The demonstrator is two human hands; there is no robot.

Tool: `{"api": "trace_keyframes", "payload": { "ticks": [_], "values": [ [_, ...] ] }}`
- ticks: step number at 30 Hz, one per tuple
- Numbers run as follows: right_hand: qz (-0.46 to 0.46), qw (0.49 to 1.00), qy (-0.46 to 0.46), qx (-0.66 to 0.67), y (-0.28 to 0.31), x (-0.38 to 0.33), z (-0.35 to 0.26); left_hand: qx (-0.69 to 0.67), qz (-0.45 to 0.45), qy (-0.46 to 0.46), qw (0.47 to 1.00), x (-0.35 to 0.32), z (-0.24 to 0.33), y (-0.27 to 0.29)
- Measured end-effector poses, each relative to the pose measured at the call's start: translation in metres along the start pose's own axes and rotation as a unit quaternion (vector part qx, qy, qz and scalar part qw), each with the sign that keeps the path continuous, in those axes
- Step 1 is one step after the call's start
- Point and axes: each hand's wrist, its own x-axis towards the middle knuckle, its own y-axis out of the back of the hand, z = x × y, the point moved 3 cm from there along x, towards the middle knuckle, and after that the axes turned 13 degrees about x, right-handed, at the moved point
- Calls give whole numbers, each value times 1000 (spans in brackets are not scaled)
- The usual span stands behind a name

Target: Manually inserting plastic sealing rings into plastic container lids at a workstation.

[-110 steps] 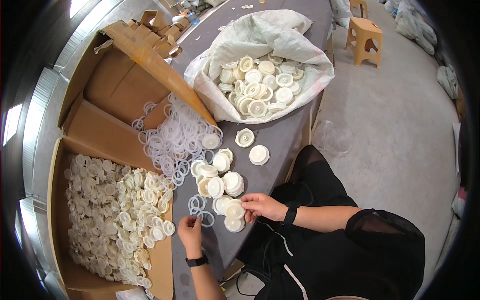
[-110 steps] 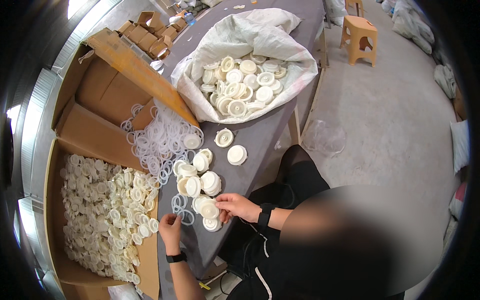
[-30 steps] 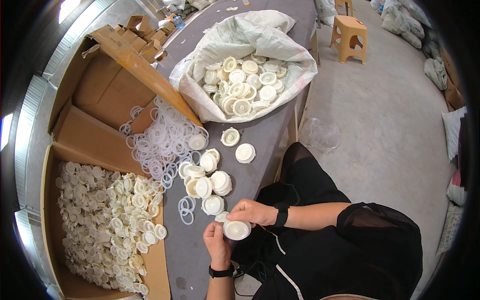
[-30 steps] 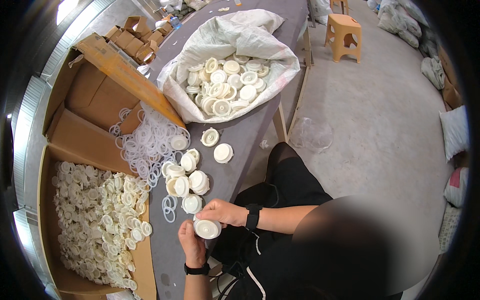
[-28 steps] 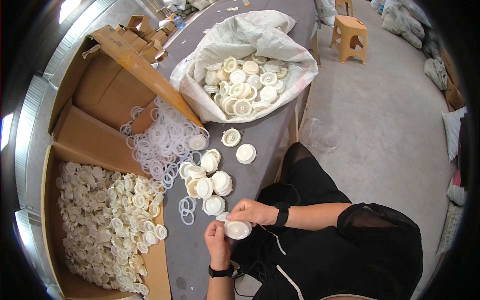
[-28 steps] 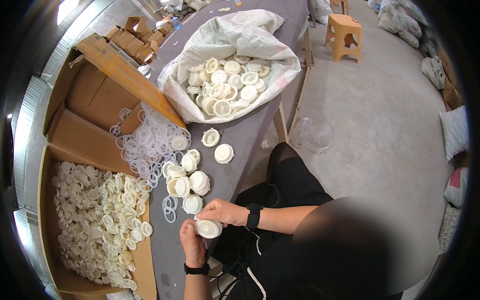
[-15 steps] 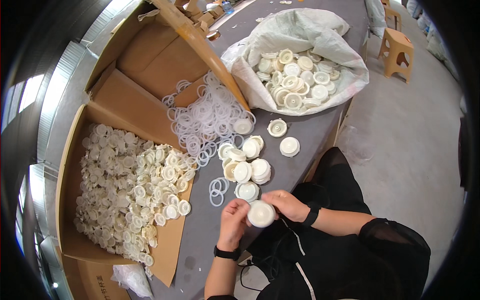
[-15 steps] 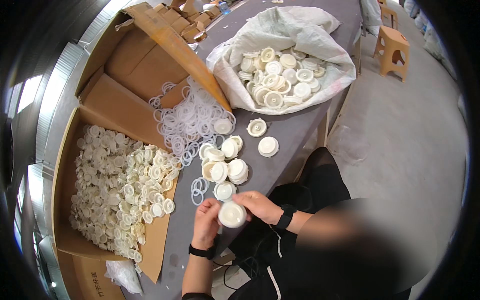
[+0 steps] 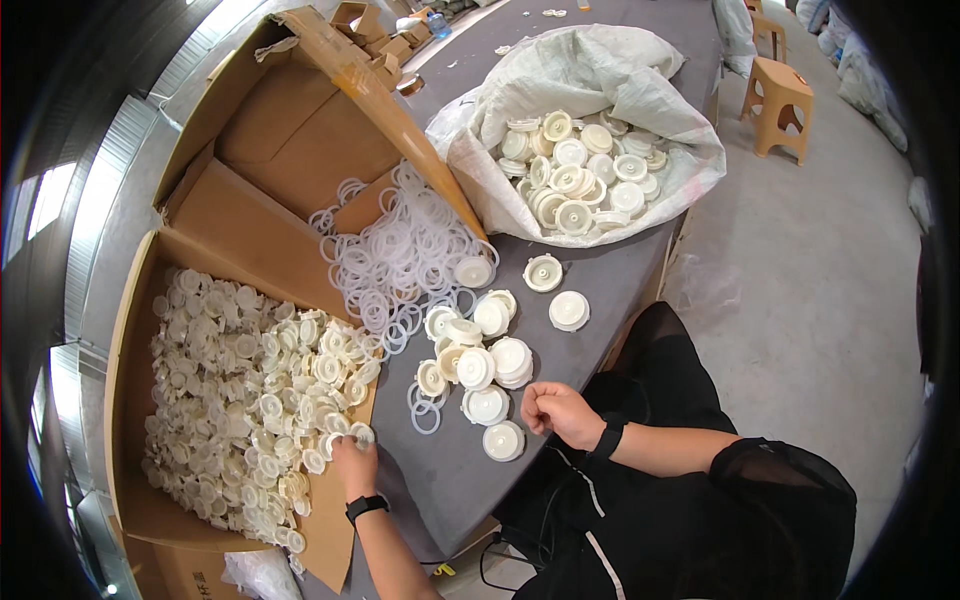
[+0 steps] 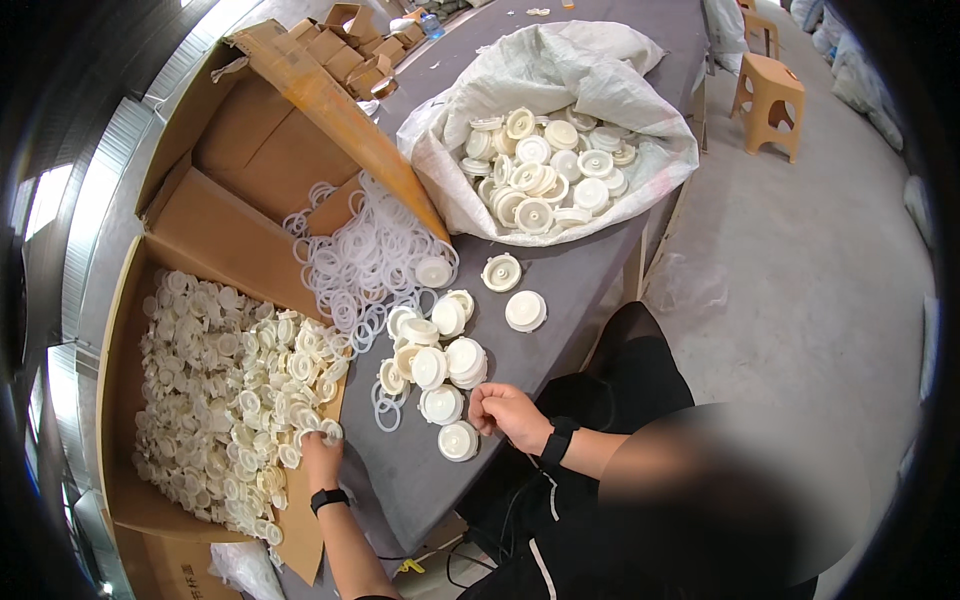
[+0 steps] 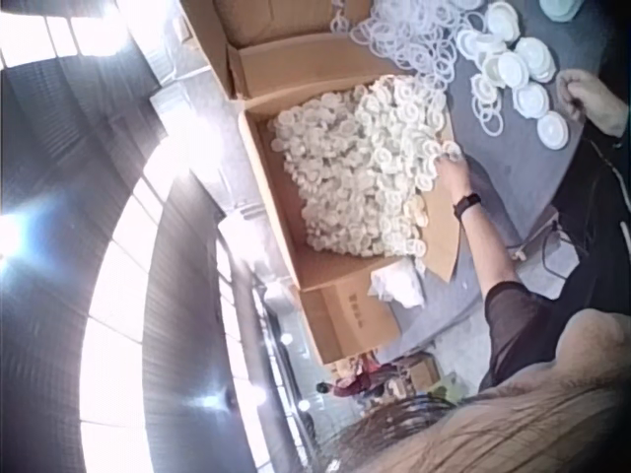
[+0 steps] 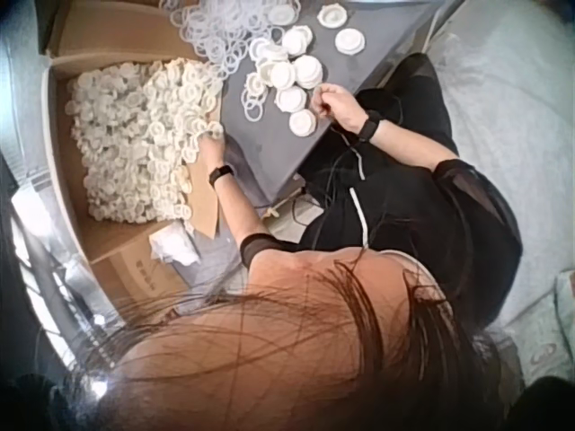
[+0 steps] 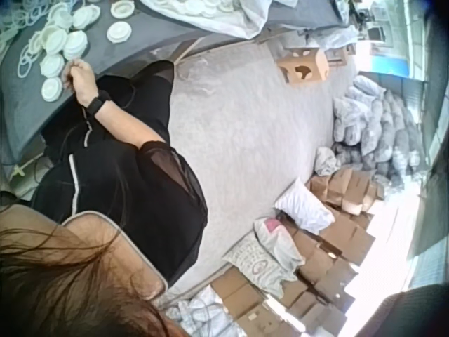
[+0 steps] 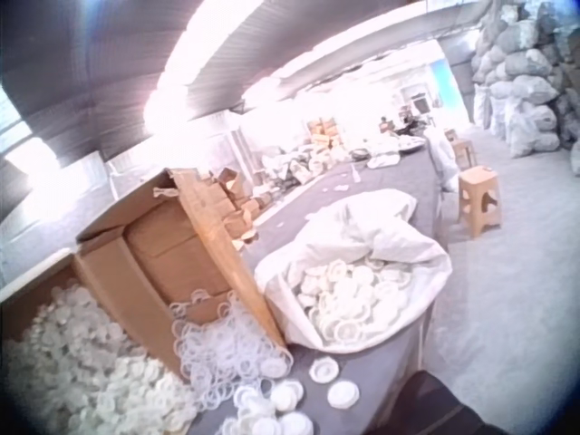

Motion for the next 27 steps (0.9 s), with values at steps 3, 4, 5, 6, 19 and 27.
{"api": "trace_keyframes", "payload": {
  "ticks": [3, 4, 5, 6, 19, 27],
  "values": [
    [-33, 997, -18, 61, 6, 1, 4, 28, 29, -3, 999, -7, -4, -8],
    [-51, 996, -31, 69, 6, 0, 5, 28, 30, -6, 999, -7, 0, -6],
    [-69, 994, -43, 77, 6, 0, 5, -34, 87, -10, 996, -11, 3, 1],
    [-67, 994, -42, 77, 7, 1, 5, -96, 143, -14, 985, -14, 7, 7],
    [-102, 990, -70, -63, -19, -12, 12, -575, -304, -114, 751, -49, 131, 62],
    [-76, 994, -44, -62, -9, -15, 12, -111, 34, -111, 987, -15, 91, 7]
  ]
}}
